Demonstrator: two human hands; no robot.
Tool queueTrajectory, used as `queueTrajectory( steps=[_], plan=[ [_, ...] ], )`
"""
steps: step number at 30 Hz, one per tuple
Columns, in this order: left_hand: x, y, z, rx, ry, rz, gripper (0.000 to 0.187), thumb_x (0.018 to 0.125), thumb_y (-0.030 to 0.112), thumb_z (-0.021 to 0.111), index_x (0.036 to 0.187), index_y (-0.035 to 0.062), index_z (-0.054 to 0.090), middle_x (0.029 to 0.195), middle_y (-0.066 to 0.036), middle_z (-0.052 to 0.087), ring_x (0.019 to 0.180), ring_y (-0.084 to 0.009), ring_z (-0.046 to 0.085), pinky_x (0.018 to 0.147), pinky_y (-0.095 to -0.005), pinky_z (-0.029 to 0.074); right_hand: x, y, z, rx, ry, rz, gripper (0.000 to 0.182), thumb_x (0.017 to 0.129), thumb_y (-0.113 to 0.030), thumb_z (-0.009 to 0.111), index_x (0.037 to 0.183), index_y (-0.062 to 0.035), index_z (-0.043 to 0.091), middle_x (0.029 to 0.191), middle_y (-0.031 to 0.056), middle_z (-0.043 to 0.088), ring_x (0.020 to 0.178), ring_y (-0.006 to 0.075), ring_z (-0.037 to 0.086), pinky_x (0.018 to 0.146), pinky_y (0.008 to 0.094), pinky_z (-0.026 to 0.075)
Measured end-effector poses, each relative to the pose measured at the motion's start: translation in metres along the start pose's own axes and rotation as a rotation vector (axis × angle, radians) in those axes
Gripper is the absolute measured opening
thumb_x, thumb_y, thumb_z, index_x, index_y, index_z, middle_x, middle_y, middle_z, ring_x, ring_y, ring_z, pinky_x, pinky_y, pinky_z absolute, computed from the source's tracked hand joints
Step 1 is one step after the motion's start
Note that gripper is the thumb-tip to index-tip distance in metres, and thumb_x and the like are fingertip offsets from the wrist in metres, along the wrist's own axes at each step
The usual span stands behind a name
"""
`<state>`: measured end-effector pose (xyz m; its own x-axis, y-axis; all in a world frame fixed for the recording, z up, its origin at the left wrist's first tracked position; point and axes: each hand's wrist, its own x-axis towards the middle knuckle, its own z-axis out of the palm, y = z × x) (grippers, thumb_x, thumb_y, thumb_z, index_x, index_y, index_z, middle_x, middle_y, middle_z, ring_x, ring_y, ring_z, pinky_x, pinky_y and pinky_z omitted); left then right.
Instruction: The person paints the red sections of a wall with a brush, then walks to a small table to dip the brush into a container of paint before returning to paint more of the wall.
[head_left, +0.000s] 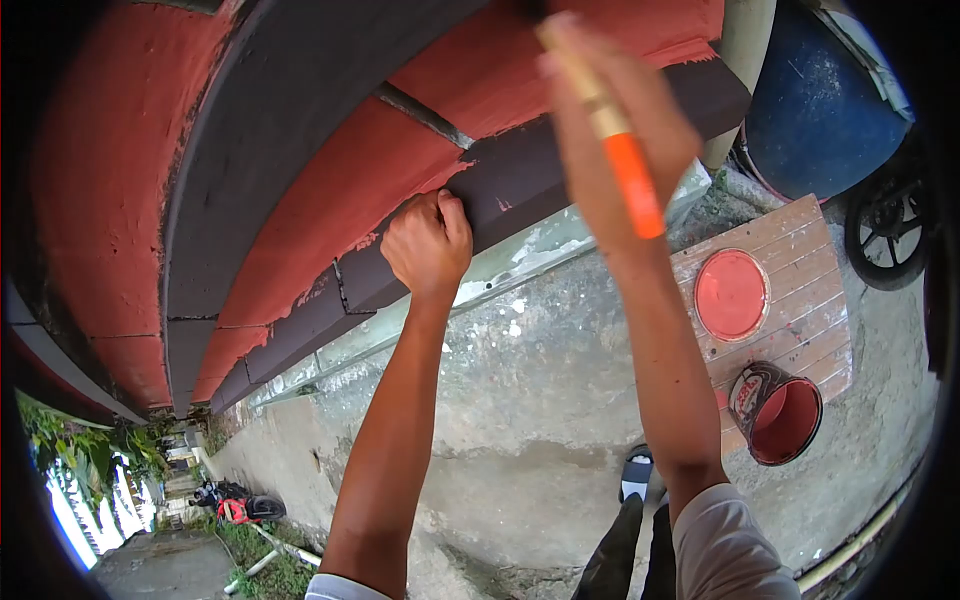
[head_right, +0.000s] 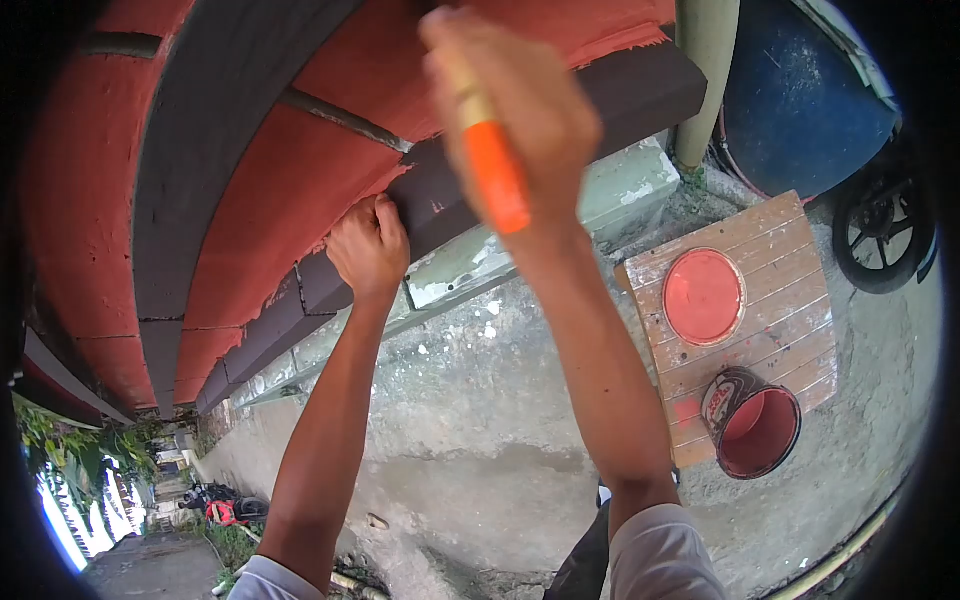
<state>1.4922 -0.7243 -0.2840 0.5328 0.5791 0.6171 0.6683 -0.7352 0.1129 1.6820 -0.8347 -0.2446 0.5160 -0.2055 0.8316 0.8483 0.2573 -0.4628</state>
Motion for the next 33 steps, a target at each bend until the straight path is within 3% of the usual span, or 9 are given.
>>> queueTrajectory(
  steps=[4, 6, 13, 19, 20, 22, 24, 29, 33],
  plan=[
    [0.000, 0.002, 0.000, -0.003, 0.005, 0.019, 0.030, 0.093, 0.025, 0.061, 0.074, 0.0046, 0.071, 0.069, -0.017, 0.068, 0.061, -0.0415, 0.065, 0.058, -0.0531, 0.049, 0.009, 0.014, -0.011, -0.072, 0.003, 0.121, 0.023, 0.088, -0.007, 0.078, 0.111, -0.0078, 0.078, 0.101, 0.0069, 0.079, 0.085, 0.0263, 0.072, 0.077, 0.0390, 0.058],
    [0.000, 0.001, 0.000, 0.026, 0.000, 0.042, 0.029, 0.093, 0.025, 0.062, 0.074, 0.0045, 0.071, 0.070, -0.017, 0.068, 0.062, -0.0414, 0.066, 0.058, -0.0529, 0.049, -0.008, -0.003, 0.006, -0.081, -0.135, -0.020, 0.034, 0.083, -0.008, 0.077, 0.116, -0.0082, 0.076, 0.103, 0.0070, 0.076, 0.089, 0.0265, 0.069, 0.076, 0.0385, 0.056],
    [-0.007, -0.012, 0.004, -0.059, -0.064, -0.101, 0.031, 0.095, 0.030, 0.063, 0.076, 0.0058, 0.070, 0.074, -0.017, 0.070, 0.069, -0.0423, 0.069, 0.063, -0.0543, 0.051, -0.035, -0.062, 0.037, 0.328, -0.350, 0.038, 0.034, 0.083, -0.008, 0.077, 0.117, -0.0045, 0.078, 0.105, 0.0132, 0.078, 0.100, 0.0291, 0.075, 0.082, 0.0378, 0.062],
    [0.000, 0.000, 0.001, 0.068, -0.030, 0.015, 0.031, 0.095, 0.026, 0.059, 0.078, 0.0047, 0.073, 0.075, -0.018, 0.070, 0.068, -0.0420, 0.068, 0.062, -0.0530, 0.052, 0.003, 0.023, -0.003, -0.101, 0.039, -0.108, 0.028, 0.087, -0.003, 0.077, 0.115, -0.0055, 0.078, 0.105, 0.0075, 0.080, 0.097, 0.0265, 0.076, 0.084, 0.0369, 0.060],
    [0.000, 0.002, -0.002, 0.015, -0.085, -0.046, 0.031, 0.095, 0.027, 0.058, 0.085, 0.0032, 0.074, 0.078, -0.023, 0.070, 0.076, -0.0476, 0.067, 0.071, -0.0571, 0.050, 0.013, 0.020, -0.015, -0.053, 0.036, 0.019, 0.024, 0.097, -0.002, 0.072, 0.121, -0.0001, 0.078, 0.108, 0.0110, 0.080, 0.099, 0.0249, 0.077, 0.089, 0.0347, 0.060],
    [-0.001, 0.000, -0.001, 0.035, -0.024, 0.002, 0.030, 0.094, 0.027, 0.060, 0.080, 0.0041, 0.073, 0.075, -0.019, 0.070, 0.070, -0.0440, 0.067, 0.065, -0.0545, 0.051, 0.014, 0.010, -0.003, -0.043, 0.080, 0.117, 0.020, 0.089, -0.001, 0.073, 0.108, -0.0020, 0.077, 0.104, 0.0135, 0.078, 0.095, 0.0296, 0.075, 0.085, 0.0374, 0.059],
    [0.000, 0.000, 0.001, 0.025, 0.007, 0.032, 0.030, 0.094, 0.027, 0.061, 0.078, 0.0046, 0.072, 0.073, -0.017, 0.070, 0.066, -0.0423, 0.068, 0.061, -0.0533, 0.051, 0.001, -0.008, 0.009, -0.010, -0.040, 0.090, 0.026, 0.085, -0.008, 0.077, 0.111, -0.0068, 0.078, 0.101, 0.0058, 0.077, 0.090, 0.0263, 0.073, 0.080, 0.0380, 0.059],
    [-0.008, -0.016, 0.010, 0.039, 0.021, 0.024, 0.032, 0.094, 0.028, 0.060, 0.074, 0.0040, 0.069, 0.074, -0.018, 0.070, 0.066, -0.0438, 0.067, 0.061, -0.0545, 0.052, -0.011, -0.056, 0.032, 0.243, -0.248, 0.014, 0.021, 0.084, -0.007, 0.077, 0.104, -0.0042, 0.079, 0.098, 0.0091, 0.079, 0.091, 0.0257, 0.076, 0.076, 0.0348, 0.061],
    [0.001, 0.001, 0.000, 0.042, 0.006, 0.032, 0.031, 0.095, 0.025, 0.059, 0.075, 0.0042, 0.070, 0.075, -0.019, 0.070, 0.067, -0.0439, 0.067, 0.062, -0.0544, 0.051, 0.001, 0.005, 0.013, 0.130, -0.137, -0.047, 0.025, 0.083, -0.009, 0.074, 0.108, -0.0069, 0.077, 0.107, 0.0079, 0.078, 0.099, 0.0288, 0.073, 0.085, 0.0395, 0.060]
  ],
)
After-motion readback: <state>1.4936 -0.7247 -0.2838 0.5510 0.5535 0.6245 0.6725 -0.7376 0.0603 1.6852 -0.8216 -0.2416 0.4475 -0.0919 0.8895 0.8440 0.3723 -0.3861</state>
